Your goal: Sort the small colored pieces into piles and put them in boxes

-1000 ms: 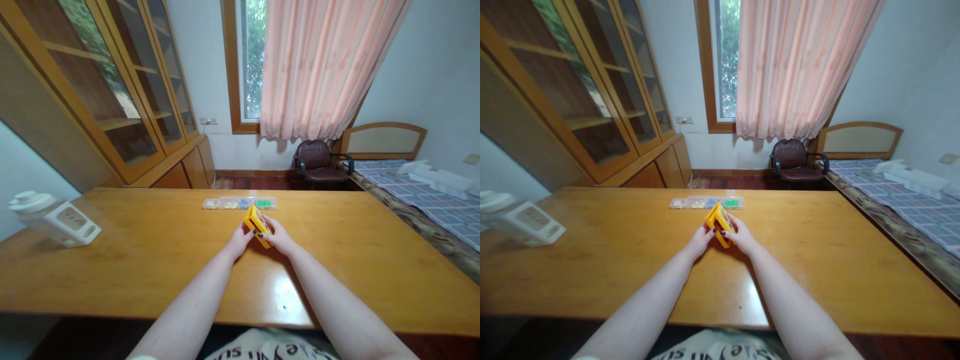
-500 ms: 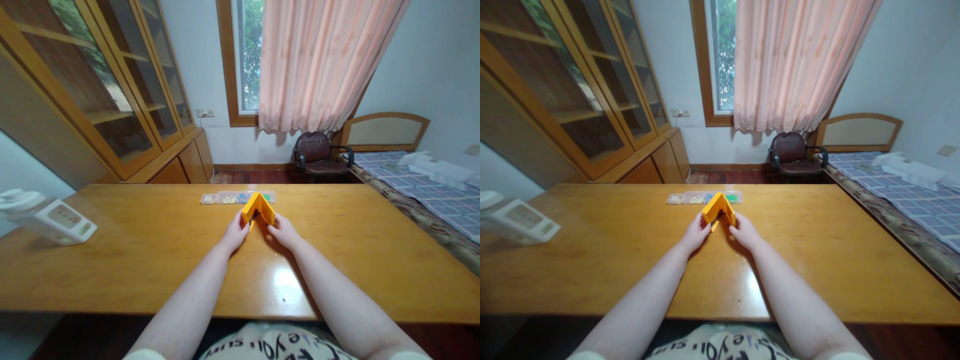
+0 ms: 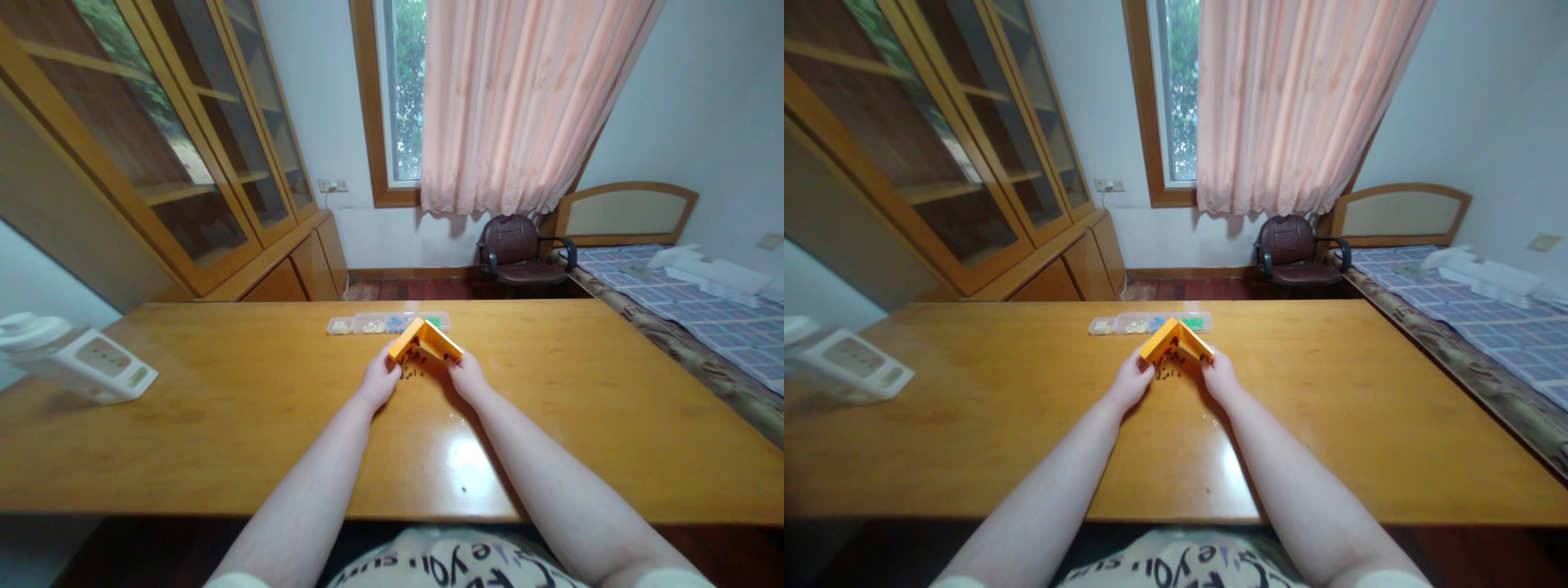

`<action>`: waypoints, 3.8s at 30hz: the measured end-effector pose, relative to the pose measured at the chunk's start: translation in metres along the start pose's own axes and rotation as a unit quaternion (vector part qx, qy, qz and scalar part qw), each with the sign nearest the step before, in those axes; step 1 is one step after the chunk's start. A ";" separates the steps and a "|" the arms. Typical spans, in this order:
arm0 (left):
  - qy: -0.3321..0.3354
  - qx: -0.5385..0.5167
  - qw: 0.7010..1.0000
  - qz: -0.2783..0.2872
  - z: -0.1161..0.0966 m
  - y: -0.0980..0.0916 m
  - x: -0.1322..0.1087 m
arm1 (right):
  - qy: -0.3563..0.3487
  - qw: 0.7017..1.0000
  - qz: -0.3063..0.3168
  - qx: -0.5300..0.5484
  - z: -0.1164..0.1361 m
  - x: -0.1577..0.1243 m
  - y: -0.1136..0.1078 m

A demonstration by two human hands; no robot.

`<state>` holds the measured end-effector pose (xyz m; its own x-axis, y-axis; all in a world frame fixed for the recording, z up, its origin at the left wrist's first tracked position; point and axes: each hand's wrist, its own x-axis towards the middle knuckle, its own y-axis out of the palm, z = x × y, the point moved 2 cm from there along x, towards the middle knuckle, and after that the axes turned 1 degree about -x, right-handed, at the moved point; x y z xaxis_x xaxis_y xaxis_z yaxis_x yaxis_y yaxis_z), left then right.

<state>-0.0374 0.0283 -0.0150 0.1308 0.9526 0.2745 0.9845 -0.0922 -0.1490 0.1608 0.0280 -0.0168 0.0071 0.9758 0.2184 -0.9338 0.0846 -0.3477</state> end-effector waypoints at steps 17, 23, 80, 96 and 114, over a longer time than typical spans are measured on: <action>0.059 0.095 0.993 -0.022 0.004 -0.009 -0.004 | -0.039 0.993 -0.028 0.109 -0.001 0.000 0.000; 0.093 0.039 0.995 -0.029 0.010 -0.009 -0.002 | -0.068 0.993 -0.004 0.101 0.002 -0.002 -0.001; -0.107 0.415 0.903 -0.032 0.022 -0.002 0.004 | -0.131 0.842 0.084 -0.516 -0.019 0.090 -0.005; -0.024 0.253 0.962 -0.094 0.021 -0.003 0.007 | -0.119 0.893 0.007 -0.433 0.026 0.078 -0.024; -0.033 -0.099 0.994 -0.034 0.015 0.012 0.013 | -0.282 0.924 0.051 -0.255 0.022 0.005 0.041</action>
<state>-0.0256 0.0440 -0.0280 0.0618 0.9748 0.2145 0.9954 -0.0760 0.0586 0.1144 0.0323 -0.0098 -0.3931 0.7364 0.5507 -0.6283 0.2222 -0.7456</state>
